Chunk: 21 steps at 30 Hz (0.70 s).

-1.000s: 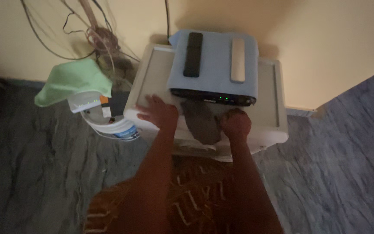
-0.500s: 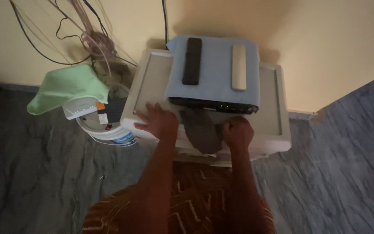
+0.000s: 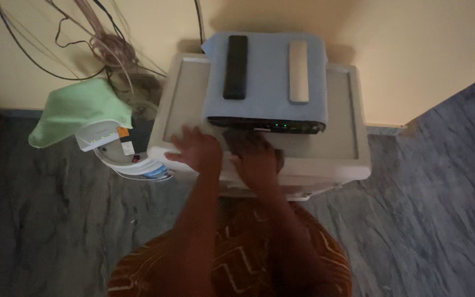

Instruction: The person wipes the top and front surfaces of a white plastic storage drawer unit with a cloth.

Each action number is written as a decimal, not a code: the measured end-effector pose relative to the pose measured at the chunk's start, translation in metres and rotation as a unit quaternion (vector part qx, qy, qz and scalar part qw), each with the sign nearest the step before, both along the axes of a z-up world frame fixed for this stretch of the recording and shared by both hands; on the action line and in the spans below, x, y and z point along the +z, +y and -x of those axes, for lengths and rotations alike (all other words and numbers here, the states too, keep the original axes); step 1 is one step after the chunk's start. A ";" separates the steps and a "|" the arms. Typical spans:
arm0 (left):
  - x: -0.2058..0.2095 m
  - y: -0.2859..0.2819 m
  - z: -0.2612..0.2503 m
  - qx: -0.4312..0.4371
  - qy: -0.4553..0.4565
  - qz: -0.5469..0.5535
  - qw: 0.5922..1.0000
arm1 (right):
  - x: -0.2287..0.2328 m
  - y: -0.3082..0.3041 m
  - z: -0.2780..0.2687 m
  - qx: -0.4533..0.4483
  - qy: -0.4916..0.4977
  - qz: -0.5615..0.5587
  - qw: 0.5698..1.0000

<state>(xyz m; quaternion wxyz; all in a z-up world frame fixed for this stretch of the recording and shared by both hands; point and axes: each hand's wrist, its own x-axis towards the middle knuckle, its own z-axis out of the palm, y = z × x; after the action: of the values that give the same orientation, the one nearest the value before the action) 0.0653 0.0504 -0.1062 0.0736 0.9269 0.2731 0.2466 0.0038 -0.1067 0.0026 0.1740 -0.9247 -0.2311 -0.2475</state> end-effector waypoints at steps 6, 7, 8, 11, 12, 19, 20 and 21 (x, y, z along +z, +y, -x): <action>-0.003 -0.002 -0.001 0.009 -0.030 -0.014 0.999 | -0.006 -0.025 -0.002 -0.061 0.137 -0.050 0.987; -0.001 -0.002 0.002 0.001 -0.022 -0.010 1.000 | -0.005 -0.031 0.000 -0.059 0.115 -0.056 0.990; 0.001 -0.003 0.004 -0.008 -0.014 -0.005 1.000 | -0.003 -0.038 0.001 -0.058 0.092 -0.062 0.992; 0.005 -0.001 0.002 -0.009 0.028 0.035 0.999 | 0.006 -0.058 -0.001 -0.119 0.255 -0.005 0.959; 0.004 0.000 0.002 -0.006 0.029 0.011 1.000 | 0.008 -0.065 0.002 -0.117 0.217 0.000 0.969; -0.032 0.011 -0.012 0.005 0.079 -0.062 0.995 | 0.000 -0.130 0.009 -0.169 0.187 0.018 0.968; -0.038 0.012 -0.016 0.003 0.073 -0.117 0.991 | -0.007 -0.142 0.010 -0.159 0.144 0.004 0.977; -0.042 0.012 -0.016 0.006 0.070 -0.095 0.993 | -0.016 -0.152 0.007 -0.176 0.166 0.072 0.968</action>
<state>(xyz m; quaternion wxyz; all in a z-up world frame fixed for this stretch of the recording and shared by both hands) 0.0815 0.0627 -0.1481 -0.0360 0.9430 0.2585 0.2065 -0.0034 -0.2591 -0.0130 0.0967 -0.9890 -0.0503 -0.1000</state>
